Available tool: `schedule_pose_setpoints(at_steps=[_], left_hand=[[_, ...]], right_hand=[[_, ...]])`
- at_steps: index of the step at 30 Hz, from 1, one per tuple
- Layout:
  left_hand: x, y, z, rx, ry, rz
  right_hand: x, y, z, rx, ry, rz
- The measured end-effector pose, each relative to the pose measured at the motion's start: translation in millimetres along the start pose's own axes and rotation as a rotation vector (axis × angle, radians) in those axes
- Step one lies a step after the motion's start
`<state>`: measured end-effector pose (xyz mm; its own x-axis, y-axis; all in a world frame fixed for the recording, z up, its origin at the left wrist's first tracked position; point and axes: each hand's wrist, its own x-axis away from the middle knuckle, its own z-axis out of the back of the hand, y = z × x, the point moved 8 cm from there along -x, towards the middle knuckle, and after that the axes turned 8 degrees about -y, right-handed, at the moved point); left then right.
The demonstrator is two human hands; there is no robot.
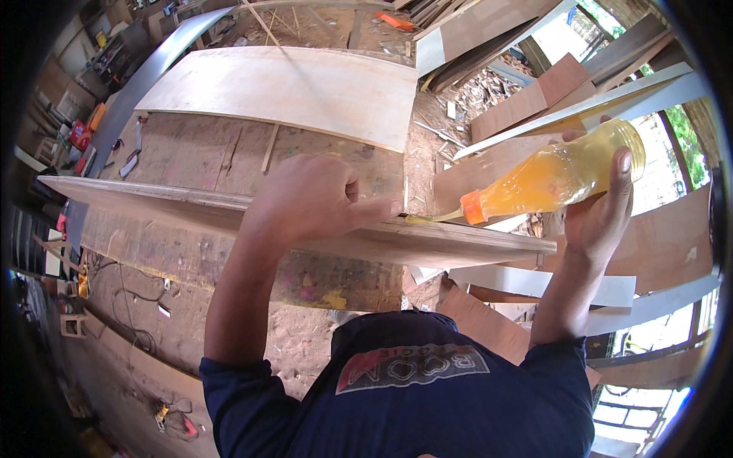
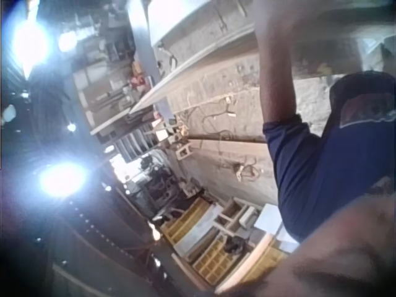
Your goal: The person applies adhesive from a bottle to the edge of a wooden board, presses a veneer strip onto the glued edge, smooths the surface with a block, and then moves to a shelving unit to retrieve another board.
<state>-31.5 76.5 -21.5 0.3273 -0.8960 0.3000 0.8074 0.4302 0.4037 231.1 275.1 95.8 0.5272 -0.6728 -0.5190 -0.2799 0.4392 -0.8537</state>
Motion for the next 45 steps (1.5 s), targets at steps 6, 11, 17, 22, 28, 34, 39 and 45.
schedule_pose_setpoints(at_steps=[6, 11, 17, 22, 28, 34, 39, 45], left_hand=[[3, 6, 5, 0.045, 0.026, -0.016], [5, 5, 4, 0.036, 0.044, -0.007], [5, 4, 2, 0.032, 0.061, -0.015], [7, 6, 3, 0.034, 0.065, -0.023], [6, 6, 2, 0.061, 0.048, -0.033], [7, 4, 1, 0.062, 0.073, -0.039], [7, 5, 0, 0.109, 0.06, -0.038], [7, 11, 2, 0.09, 0.003, -0.005]], right_hand=[[7, 7, 11, -0.001, 0.019, -0.006], [12, 7, 17, -0.006, 0.052, -0.003], [21, 8, 31, -0.047, 0.077, -0.02], [31, 13, 53, -0.069, 0.22, -0.054], [35, 27, 67, -0.273, 0.3, -0.113], [32, 27, 71, -0.37, 0.303, -0.11], [44, 37, 73, -0.322, 0.33, -0.132], [53, 42, 79, -0.357, 0.337, -0.142]])
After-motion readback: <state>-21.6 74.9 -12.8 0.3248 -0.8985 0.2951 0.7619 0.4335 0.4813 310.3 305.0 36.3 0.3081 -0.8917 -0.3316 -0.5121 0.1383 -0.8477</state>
